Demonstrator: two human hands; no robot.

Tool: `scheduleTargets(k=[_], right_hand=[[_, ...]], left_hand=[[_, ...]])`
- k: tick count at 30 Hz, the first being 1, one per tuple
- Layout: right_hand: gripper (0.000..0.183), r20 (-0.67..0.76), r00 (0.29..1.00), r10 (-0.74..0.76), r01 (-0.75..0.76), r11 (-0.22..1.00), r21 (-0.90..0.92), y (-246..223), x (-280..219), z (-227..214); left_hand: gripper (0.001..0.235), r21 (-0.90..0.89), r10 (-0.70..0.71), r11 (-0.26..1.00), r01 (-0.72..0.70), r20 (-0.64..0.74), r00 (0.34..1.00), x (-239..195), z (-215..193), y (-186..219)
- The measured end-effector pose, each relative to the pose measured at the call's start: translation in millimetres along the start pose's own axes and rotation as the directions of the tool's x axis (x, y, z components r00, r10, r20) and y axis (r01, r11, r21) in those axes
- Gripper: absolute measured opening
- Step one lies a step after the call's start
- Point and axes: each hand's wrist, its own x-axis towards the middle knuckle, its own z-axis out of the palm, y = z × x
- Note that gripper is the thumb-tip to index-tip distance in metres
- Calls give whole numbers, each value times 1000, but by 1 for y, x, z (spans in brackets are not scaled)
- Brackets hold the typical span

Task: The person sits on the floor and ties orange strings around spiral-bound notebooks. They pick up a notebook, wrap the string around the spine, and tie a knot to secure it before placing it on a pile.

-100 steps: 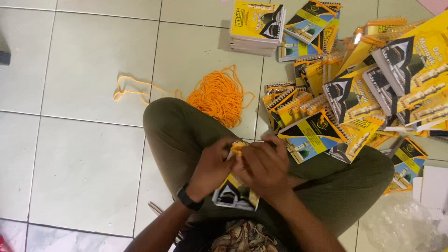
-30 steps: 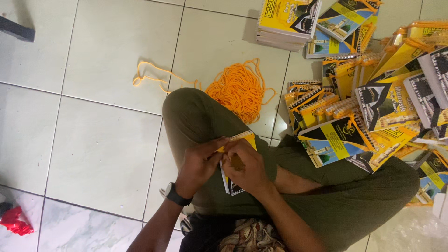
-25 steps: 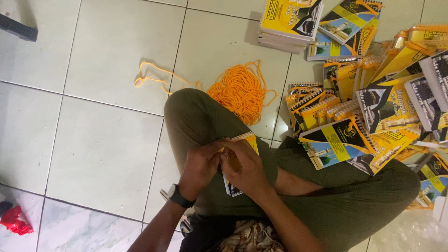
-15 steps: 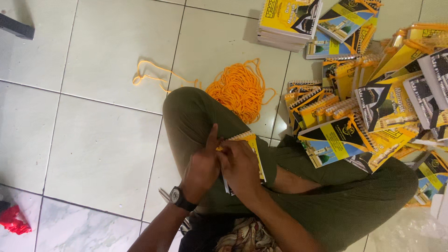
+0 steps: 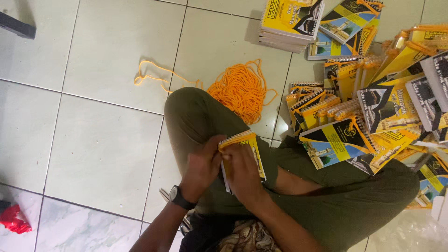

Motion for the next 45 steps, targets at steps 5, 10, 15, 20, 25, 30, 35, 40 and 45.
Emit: scheduleTargets(k=[5, 10, 15, 20, 25, 30, 35, 40, 45], right_hand=[[20, -185, 981, 52, -29, 992, 126, 22, -7, 2], [13, -213, 976, -37, 55, 995, 80, 25, 7, 2], [14, -226, 968, -109, 112, 994, -3, 38, 3, 12], [15, -184, 983, -20, 32, 997, 65, 42, 4, 10], [18, -181, 983, -18, 28, 998, 52, 38, 8, 7], [20, -122, 992, 12, -3, 997, 77, 29, 2, -1], [26, -195, 980, 48, -7, 979, 205, 37, -1, 3], [27, -249, 969, -2, 59, 973, 221, 48, -3, 11], [18, -263, 964, 37, 64, 929, 366, 55, -10, 13]], left_hand=[[24, -69, 309, 931, -358, -370, 876, 0, 16, -20], [22, 27, 359, 924, -382, -408, 840, -3, 7, 1], [20, 166, 351, 936, -310, -383, 854, -3, 6, 6], [17, 92, 308, 951, -296, -169, 936, 1, -13, 19], [13, 0, 292, 954, -299, -218, 931, 7, 2, -4], [13, -258, 189, 928, -268, -293, 937, 4, 6, -6], [12, -107, 265, 947, -303, -273, 925, 8, 15, -13], [14, 215, 448, 890, -402, -250, 859, 1, 8, 2], [17, 103, 488, 873, -477, -196, 850, 8, 12, -10]])
